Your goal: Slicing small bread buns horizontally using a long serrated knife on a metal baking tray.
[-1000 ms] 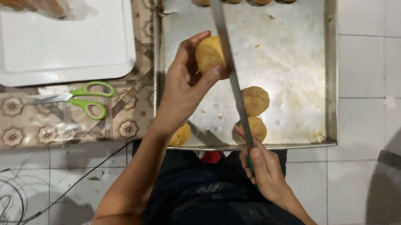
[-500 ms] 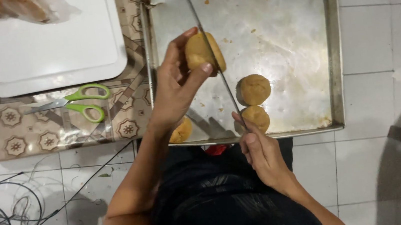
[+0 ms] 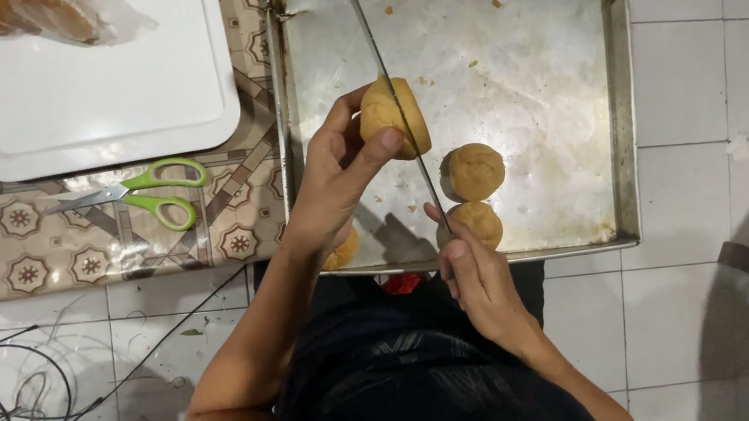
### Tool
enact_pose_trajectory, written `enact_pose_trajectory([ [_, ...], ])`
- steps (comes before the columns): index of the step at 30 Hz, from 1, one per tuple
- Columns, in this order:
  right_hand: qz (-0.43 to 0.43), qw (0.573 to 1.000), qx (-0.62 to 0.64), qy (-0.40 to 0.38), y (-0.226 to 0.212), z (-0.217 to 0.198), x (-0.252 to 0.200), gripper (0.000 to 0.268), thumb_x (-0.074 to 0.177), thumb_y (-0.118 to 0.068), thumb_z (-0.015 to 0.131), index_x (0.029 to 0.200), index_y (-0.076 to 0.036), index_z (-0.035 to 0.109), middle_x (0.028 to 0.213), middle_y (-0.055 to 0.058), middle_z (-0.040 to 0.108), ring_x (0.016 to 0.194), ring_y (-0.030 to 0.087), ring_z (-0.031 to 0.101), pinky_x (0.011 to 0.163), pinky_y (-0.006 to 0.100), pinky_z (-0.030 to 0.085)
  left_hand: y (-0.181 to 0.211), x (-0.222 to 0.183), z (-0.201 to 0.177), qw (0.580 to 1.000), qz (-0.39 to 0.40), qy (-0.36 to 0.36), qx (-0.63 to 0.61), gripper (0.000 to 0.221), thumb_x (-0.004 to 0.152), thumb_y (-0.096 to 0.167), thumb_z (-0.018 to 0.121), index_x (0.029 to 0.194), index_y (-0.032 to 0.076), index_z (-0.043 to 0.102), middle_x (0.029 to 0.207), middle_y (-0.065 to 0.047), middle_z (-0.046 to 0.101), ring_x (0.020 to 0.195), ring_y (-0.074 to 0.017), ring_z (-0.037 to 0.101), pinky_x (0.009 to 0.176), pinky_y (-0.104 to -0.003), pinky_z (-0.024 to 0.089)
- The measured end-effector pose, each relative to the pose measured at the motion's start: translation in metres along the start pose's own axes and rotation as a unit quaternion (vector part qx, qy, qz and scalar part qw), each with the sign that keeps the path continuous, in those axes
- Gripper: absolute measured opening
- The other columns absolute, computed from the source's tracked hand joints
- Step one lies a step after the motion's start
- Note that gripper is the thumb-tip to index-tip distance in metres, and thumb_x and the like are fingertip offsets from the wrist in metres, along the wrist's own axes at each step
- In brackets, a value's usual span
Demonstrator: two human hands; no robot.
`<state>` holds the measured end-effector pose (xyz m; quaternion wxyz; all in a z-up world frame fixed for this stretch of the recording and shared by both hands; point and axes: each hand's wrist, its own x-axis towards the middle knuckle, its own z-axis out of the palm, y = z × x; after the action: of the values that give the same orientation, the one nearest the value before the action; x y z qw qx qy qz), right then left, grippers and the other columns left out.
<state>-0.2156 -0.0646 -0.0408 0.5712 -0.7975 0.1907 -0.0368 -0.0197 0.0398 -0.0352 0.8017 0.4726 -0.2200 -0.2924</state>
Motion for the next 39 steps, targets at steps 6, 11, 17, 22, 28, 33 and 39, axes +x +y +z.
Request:
enact_pose_trajectory([
  [6, -0.009, 0.999, 0.043, -0.011, 0.004, 0.002, -0.005, 0.057, 0.108, -0.034, 0.025, 0.15, -0.003, 0.049, 0.06, 0.007, 0.055, 0.04, 0.015, 0.054, 0.03, 0.024, 0.048, 0.011, 0.006, 0.0, 0.997, -0.058, 0.028, -0.052, 0.06, 0.099, 0.04, 0.071, 0.137, -0.003, 0.053, 0.1, -0.012, 0.058, 0.093, -0.0203, 0.061, 0.091, -0.041, 0.056],
  [11, 0.071, 0.995, 0.077, -0.01, -0.003, -0.011, -0.021, 0.062, 0.105, -0.047, 0.028, 0.156, -0.014, 0.044, 0.07, 0.0, 0.051, 0.046, 0.009, 0.046, 0.034, 0.023, 0.038, 0.007, 0.055, -0.03, 0.93, -0.021, 0.112, 0.349, 0.089, 0.076, 0.078, 0.059, 0.129, 0.008, 0.051, 0.118, -0.011, 0.062, 0.087, -0.0134, 0.062, 0.07, -0.021, 0.057],
  [17, 0.087, 0.983, 0.138, 0.081, 0.003, -0.03, -0.031, 0.063, 0.106, -0.048, 0.03, 0.154, -0.012, 0.045, 0.078, 0.002, 0.052, 0.049, 0.01, 0.046, 0.034, 0.024, 0.038, -0.032, 0.136, -0.073, 0.704, -0.027, 0.128, 0.698, 0.074, 0.087, 0.057, 0.089, 0.124, 0.011, 0.045, 0.107, -0.017, 0.068, 0.092, -0.0389, 0.066, 0.063, -0.052, 0.055],
  [22, 0.122, 0.978, 0.124, 0.118, 0.002, -0.041, -0.031, 0.065, 0.104, -0.051, 0.03, 0.154, -0.012, 0.046, 0.071, 0.003, 0.05, 0.05, 0.011, 0.047, 0.037, 0.025, 0.038, -0.071, 0.172, -0.102, 0.625, 0.075, 0.176, 0.757, 0.078, 0.084, 0.051, 0.092, 0.134, 0.011, 0.049, 0.118, -0.016, 0.065, 0.11, -0.0382, 0.059, 0.085, -0.049, 0.05],
  [28, 0.1, 0.981, 0.115, 0.121, 0.009, -0.045, -0.031, 0.064, 0.106, -0.048, 0.029, 0.154, -0.009, 0.043, 0.071, 0.001, 0.049, 0.051, 0.01, 0.046, 0.037, 0.024, 0.039, 0.004, 0.109, -0.055, 0.673, 0.069, 0.044, 0.735, 0.069, 0.097, 0.054, 0.076, 0.141, 0.009, 0.05, 0.135, -0.016, 0.059, 0.118, -0.0381, 0.054, 0.093, -0.051, 0.044],
  [33, 0.093, 0.981, 0.129, 0.114, 0.01, -0.04, -0.023, 0.063, 0.107, -0.046, 0.03, 0.154, -0.008, 0.043, 0.07, 0.001, 0.048, 0.05, 0.009, 0.044, 0.035, 0.023, 0.038, 0.053, -0.008, -0.032, 0.635, -0.214, -0.237, 0.704, 0.092, 0.087, 0.071, 0.062, 0.157, 0.018, 0.035, 0.138, -0.016, 0.053, 0.124, -0.031, 0.048, 0.107, -0.051, 0.04],
  [39, 0.066, 0.988, 0.12, 0.067, 0.005, -0.03, -0.016, 0.06, 0.108, -0.045, 0.029, 0.153, -0.008, 0.044, 0.074, 0.002, 0.051, 0.052, 0.01, 0.046, 0.036, 0.024, 0.038, -0.005, -0.079, -0.078, 0.533, 0.101, -0.184, 0.82, 0.078, 0.068, 0.068, 0.086, 0.117, 0.008, 0.072, 0.085, -0.014, 0.07, 0.076, -0.0317, 0.067, 0.065, -0.042, 0.055],
])
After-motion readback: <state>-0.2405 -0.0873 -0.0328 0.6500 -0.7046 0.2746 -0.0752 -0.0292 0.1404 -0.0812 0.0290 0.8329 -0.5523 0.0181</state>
